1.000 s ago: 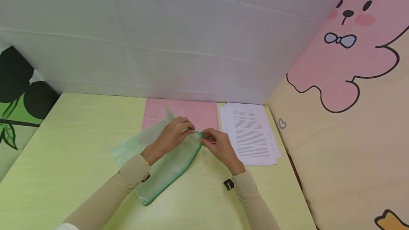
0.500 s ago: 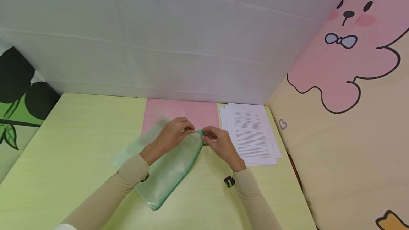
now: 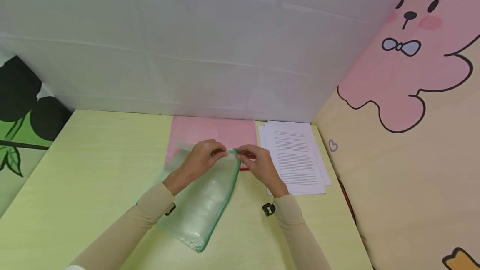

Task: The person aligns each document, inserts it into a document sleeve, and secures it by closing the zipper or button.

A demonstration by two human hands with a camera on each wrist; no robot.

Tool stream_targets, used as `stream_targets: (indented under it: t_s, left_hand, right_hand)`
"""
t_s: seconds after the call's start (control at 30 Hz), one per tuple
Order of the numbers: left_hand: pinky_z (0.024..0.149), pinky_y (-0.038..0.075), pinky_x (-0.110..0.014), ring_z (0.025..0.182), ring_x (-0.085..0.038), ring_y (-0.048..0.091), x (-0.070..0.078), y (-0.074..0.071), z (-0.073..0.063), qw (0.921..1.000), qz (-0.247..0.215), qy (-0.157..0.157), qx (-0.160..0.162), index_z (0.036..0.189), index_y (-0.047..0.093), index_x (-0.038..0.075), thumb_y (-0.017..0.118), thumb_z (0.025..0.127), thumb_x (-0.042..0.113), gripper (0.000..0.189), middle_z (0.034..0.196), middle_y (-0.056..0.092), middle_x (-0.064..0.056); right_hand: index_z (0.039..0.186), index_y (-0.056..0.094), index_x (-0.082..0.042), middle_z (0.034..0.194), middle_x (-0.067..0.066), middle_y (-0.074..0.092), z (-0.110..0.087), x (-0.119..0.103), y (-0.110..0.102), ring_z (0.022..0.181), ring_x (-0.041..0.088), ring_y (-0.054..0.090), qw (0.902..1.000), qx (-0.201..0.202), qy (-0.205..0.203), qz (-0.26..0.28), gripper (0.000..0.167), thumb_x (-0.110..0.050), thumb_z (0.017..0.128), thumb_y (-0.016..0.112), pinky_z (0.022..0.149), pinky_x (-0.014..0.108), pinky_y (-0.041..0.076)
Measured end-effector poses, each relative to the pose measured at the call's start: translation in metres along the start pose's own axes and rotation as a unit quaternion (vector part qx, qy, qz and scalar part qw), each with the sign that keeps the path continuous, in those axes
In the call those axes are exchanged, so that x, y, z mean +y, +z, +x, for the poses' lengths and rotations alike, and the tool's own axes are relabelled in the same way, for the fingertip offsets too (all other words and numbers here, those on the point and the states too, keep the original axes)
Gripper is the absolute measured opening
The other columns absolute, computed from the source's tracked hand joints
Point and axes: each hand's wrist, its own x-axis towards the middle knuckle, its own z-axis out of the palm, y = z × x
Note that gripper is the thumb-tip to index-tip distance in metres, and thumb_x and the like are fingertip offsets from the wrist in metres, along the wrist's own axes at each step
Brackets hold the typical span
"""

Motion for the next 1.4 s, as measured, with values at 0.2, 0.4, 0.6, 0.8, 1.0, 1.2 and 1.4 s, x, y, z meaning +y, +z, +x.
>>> stream_targets:
  t_s: [0.2,0.4,0.6,0.8,1.0,1.2,1.4]
  left_hand:
    - [0.068,0.055,-0.026,0.074,-0.017,0.063,0.005,-0.001,-0.001,0.9989,-0.022,-0.038,-0.013,0.098,0.076,-0.001,0.078,0.09,0.004,0.01,0.084,0.068,-0.006]
    - [0.068,0.056,-0.026,0.074,-0.018,0.065,0.01,0.002,0.0,0.9995,0.011,-0.028,0.006,0.095,0.078,0.0,0.078,0.089,0.006,0.009,0.084,0.07,-0.006]
    - [0.069,0.057,-0.028,0.075,-0.019,0.066,0.017,0.004,0.002,0.9992,0.028,-0.018,0.022,0.098,0.078,-0.001,0.075,0.091,0.006,0.011,0.085,0.07,-0.009]
    - [0.069,0.058,-0.029,0.076,-0.02,0.067,0.019,0.006,0.003,0.9987,0.024,-0.038,0.024,0.097,0.077,-0.001,0.075,0.091,0.005,0.009,0.086,0.071,-0.01]
    - [0.071,0.058,-0.031,0.078,-0.021,0.068,0.018,0.006,0.003,0.9985,0.024,-0.043,0.023,0.095,0.077,0.0,0.075,0.092,0.005,0.007,0.087,0.072,-0.01]
    - [0.072,0.058,-0.032,0.079,-0.022,0.067,0.015,0.008,0.003,0.9988,0.025,-0.036,0.023,0.095,0.075,-0.001,0.074,0.092,0.005,0.006,0.088,0.071,-0.01]
    - [0.07,0.057,-0.033,0.078,-0.021,0.066,0.014,0.009,0.002,0.9992,0.024,-0.024,0.021,0.096,0.074,-0.001,0.073,0.093,0.004,0.006,0.088,0.07,-0.01]
  right_hand:
    - [0.108,0.075,-0.002,0.103,0.01,0.076,0.002,-0.002,-0.001,0.094,0.024,0.075,1.0,0.0,-0.008,-0.006,0.015,-0.003,0.093,0.074,0.084,0.033,0.061]
    - [0.107,0.077,-0.002,0.104,0.01,0.076,0.003,-0.004,-0.002,0.095,0.025,0.074,0.9999,-0.003,-0.011,-0.01,0.015,-0.002,0.093,0.074,0.084,0.032,0.061]
    - [0.107,0.077,-0.001,0.104,0.009,0.075,0.005,-0.005,0.0,0.095,0.024,0.074,0.9996,-0.011,-0.026,-0.008,0.015,-0.001,0.092,0.074,0.083,0.03,0.061]
    - [0.107,0.077,-0.002,0.104,0.008,0.075,0.005,-0.008,0.0,0.096,0.023,0.074,0.9997,-0.015,-0.012,-0.013,0.015,-0.001,0.092,0.074,0.084,0.029,0.06]
    - [0.107,0.077,-0.004,0.104,0.006,0.076,0.005,-0.009,0.0,0.096,0.022,0.074,0.9998,0.001,-0.004,0.021,0.014,-0.007,0.094,0.074,0.086,0.03,0.06]
    - [0.107,0.078,-0.006,0.102,0.006,0.076,0.003,-0.008,0.002,0.093,0.022,0.073,0.9991,0.029,-0.022,0.021,0.014,-0.007,0.094,0.073,0.084,0.036,0.061]
    - [0.109,0.076,0.002,0.103,0.015,0.076,0.002,-0.01,0.005,0.093,0.031,0.073,0.9984,0.045,0.012,0.033,0.015,-0.002,0.096,0.071,0.084,0.039,0.06]
